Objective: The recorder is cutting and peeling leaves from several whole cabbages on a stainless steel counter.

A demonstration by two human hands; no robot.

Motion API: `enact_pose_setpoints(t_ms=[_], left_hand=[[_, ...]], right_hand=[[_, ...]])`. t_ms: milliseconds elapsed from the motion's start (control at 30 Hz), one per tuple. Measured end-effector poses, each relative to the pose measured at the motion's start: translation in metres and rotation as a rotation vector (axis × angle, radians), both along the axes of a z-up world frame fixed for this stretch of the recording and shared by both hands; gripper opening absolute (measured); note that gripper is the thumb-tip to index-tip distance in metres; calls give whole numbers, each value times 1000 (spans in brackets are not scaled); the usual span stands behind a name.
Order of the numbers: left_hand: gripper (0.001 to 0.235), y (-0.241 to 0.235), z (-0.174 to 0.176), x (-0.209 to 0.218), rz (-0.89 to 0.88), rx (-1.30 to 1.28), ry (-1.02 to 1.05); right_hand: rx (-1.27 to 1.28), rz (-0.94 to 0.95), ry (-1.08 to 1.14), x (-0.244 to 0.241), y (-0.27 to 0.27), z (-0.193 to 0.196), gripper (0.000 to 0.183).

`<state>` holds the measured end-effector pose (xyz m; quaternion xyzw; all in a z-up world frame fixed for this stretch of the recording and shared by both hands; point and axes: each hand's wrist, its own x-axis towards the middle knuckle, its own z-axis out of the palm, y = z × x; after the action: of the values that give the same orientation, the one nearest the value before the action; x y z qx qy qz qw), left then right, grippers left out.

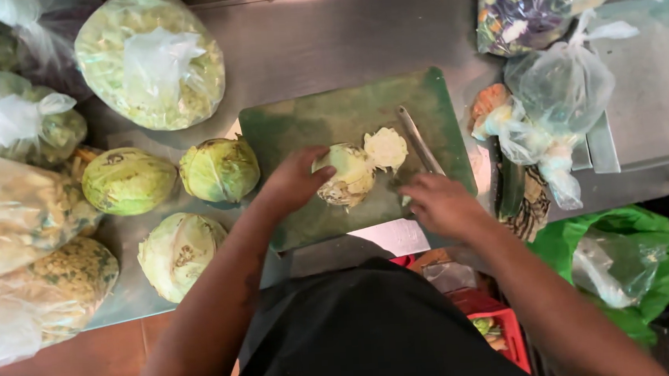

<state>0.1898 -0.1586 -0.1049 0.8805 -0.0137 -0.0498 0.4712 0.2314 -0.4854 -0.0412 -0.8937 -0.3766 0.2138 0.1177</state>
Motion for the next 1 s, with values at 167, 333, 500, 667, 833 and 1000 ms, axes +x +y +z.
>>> enact_pose_setpoints(t_ms=[167, 333, 500, 667, 833, 1000], left_hand=[[44, 10, 32, -4, -1, -42, 119], [37, 12, 19, -6, 31, -49, 93], [31, 8, 19, -12, 31, -87, 37], [22, 3, 21, -14, 81, -70, -13], [20, -5, 27, -20, 116, -57, 10], [20, -18, 53, -31, 20, 99, -169]], right_hand=[[263, -105, -14, 2, 51, 31, 44], [405, 16, -16, 19, 80, 27, 58], [294, -9, 40, 23, 76, 11, 47], [206, -9, 37, 25, 79, 24, 35], [184, 112, -90, 23, 79, 33, 20], [362, 211, -143, 18, 70, 17, 16]])
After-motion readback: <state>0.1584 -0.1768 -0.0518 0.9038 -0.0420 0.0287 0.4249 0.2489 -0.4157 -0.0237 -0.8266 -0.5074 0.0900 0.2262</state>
